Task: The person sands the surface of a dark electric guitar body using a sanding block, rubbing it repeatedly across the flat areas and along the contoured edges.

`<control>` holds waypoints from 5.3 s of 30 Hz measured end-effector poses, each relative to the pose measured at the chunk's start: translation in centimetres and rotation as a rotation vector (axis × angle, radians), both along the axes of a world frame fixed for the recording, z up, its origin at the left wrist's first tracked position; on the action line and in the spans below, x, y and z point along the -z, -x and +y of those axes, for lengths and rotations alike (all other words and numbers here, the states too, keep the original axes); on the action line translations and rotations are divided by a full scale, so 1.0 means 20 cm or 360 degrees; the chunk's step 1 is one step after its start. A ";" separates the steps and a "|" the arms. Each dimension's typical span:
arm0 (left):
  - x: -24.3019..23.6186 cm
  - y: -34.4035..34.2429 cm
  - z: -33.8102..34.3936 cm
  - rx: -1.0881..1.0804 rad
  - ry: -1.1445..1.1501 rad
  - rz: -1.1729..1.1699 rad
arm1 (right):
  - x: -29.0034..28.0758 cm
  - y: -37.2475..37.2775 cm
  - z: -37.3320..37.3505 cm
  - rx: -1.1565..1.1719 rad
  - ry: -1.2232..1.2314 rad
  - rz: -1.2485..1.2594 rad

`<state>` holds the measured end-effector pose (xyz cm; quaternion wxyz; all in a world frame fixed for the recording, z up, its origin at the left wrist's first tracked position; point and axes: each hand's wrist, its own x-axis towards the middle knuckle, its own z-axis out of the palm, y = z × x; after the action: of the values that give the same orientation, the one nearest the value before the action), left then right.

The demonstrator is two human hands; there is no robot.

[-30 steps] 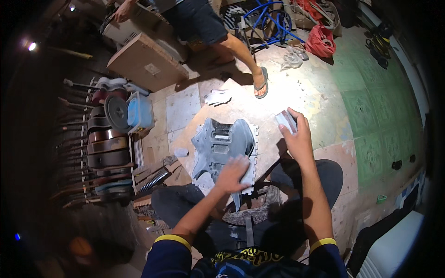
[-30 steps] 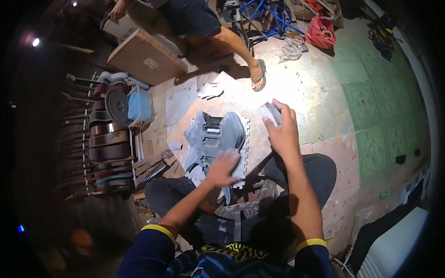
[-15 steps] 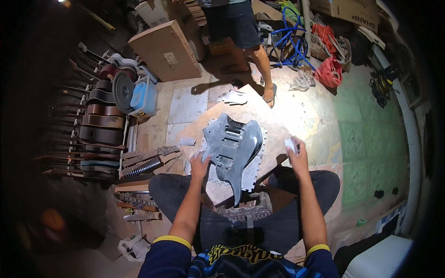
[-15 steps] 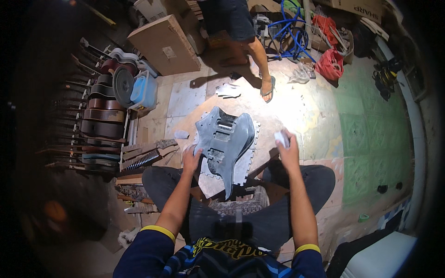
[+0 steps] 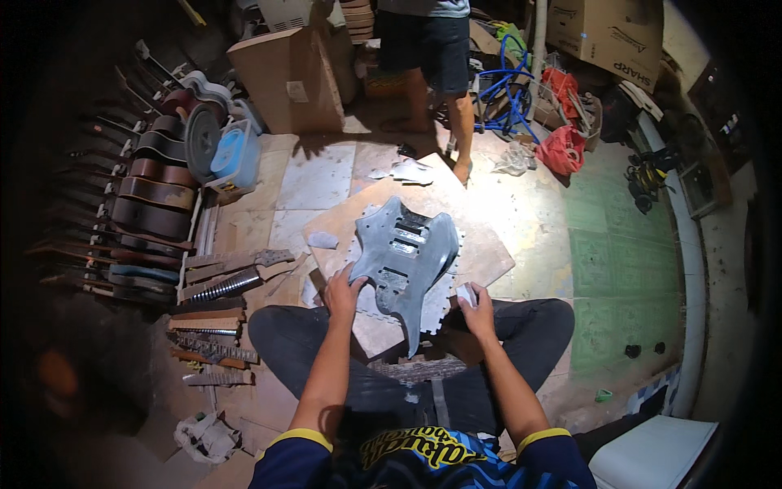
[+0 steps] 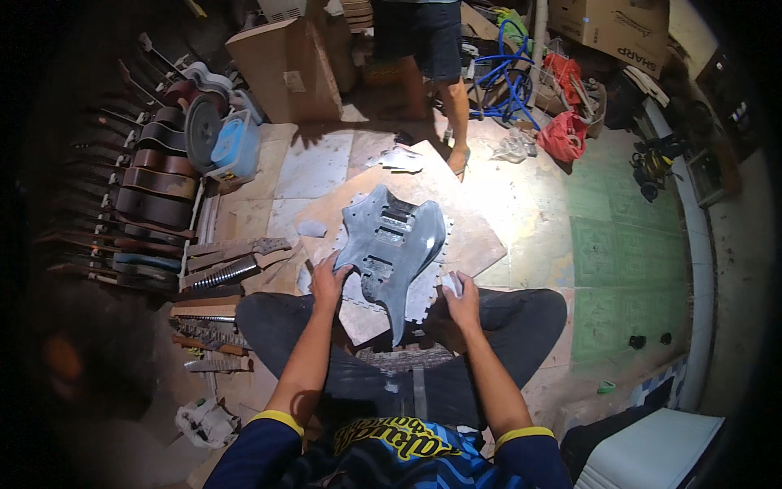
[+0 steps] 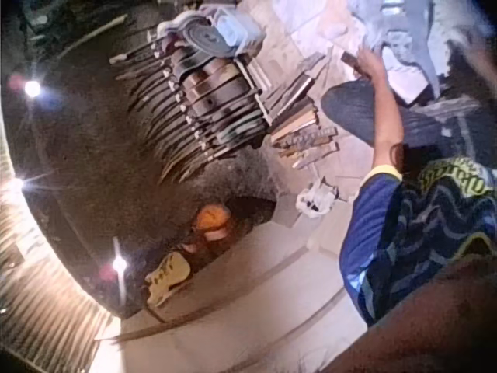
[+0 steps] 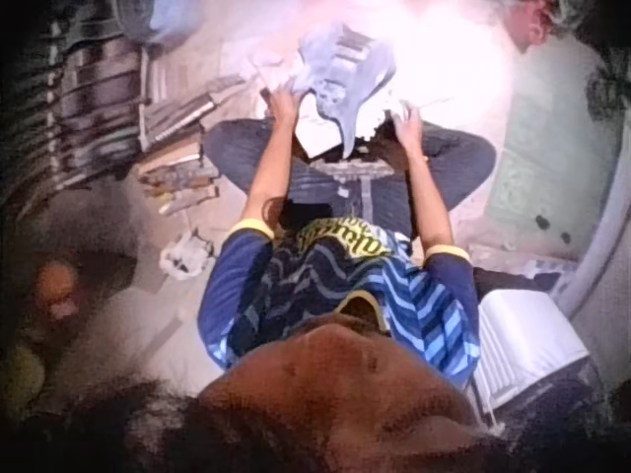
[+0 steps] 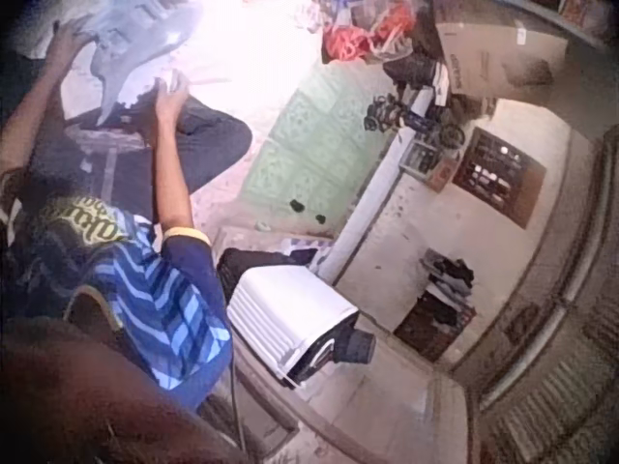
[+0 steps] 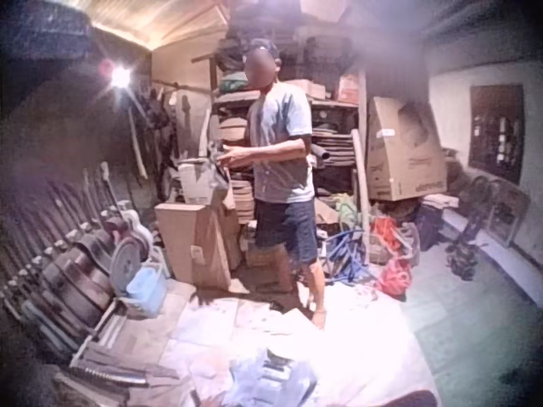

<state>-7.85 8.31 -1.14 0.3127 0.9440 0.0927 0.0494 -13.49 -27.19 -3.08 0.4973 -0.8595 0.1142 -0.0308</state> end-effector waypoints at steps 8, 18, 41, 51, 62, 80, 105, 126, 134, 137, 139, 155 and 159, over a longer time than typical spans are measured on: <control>-0.08 0.04 0.00 -0.0063 -0.0108 0.0398 | 0.00 -0.01 0.04 0.0078 0.0239 0.0103; -0.17 0.10 0.00 -0.0146 -0.0109 0.0737 | -0.18 -0.01 0.13 0.0283 -0.1275 0.0531; -0.52 0.32 -0.46 0.0298 0.1124 0.0517 | -0.23 0.15 0.42 -0.0302 -0.2522 0.0788; -0.50 0.28 -0.42 0.0516 0.0993 0.0606 | -0.33 0.15 0.37 -0.0179 -0.2496 0.0823; -0.50 0.31 -0.40 0.0463 0.1100 0.0645 | -0.33 0.13 0.37 -0.0292 -0.2489 0.0831; -0.41 0.39 -0.52 0.0368 0.0890 0.0353 | -0.31 0.23 0.40 -0.0269 -0.2163 0.0928; -0.42 0.44 -0.49 0.0298 0.1555 0.0621 | -0.34 0.31 0.36 -0.0160 -0.2421 0.1023; -0.36 -0.28 -0.44 0.1095 0.0186 0.0244 | -0.55 0.00 0.09 -0.0375 -0.1136 0.0719; -0.05 -0.70 -0.63 0.0692 -0.0632 0.0070 | -0.23 -0.51 -0.12 -0.0450 0.0203 -0.0162; -0.06 -0.69 -0.65 0.0724 -0.0642 0.0101 | -0.17 -0.61 -0.07 -0.0366 0.0326 -0.0253; -0.08 -0.69 -0.64 0.0726 -0.0648 0.0175 | -0.12 -0.54 0.00 -0.0258 0.0311 -0.0202; -0.08 -0.71 -0.62 0.0692 -0.0531 0.0009 | -0.13 -0.28 0.13 -0.0535 0.0610 -0.0228; -0.06 -0.70 -0.63 0.0718 -0.0540 -0.0007 | -0.10 -0.54 0.14 -0.0064 0.0356 -0.0251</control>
<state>6.24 -4.34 0.13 0.1536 0.9795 -0.1301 -0.0048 -2.61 -24.44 -0.98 0.4062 -0.9066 0.0535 -0.1007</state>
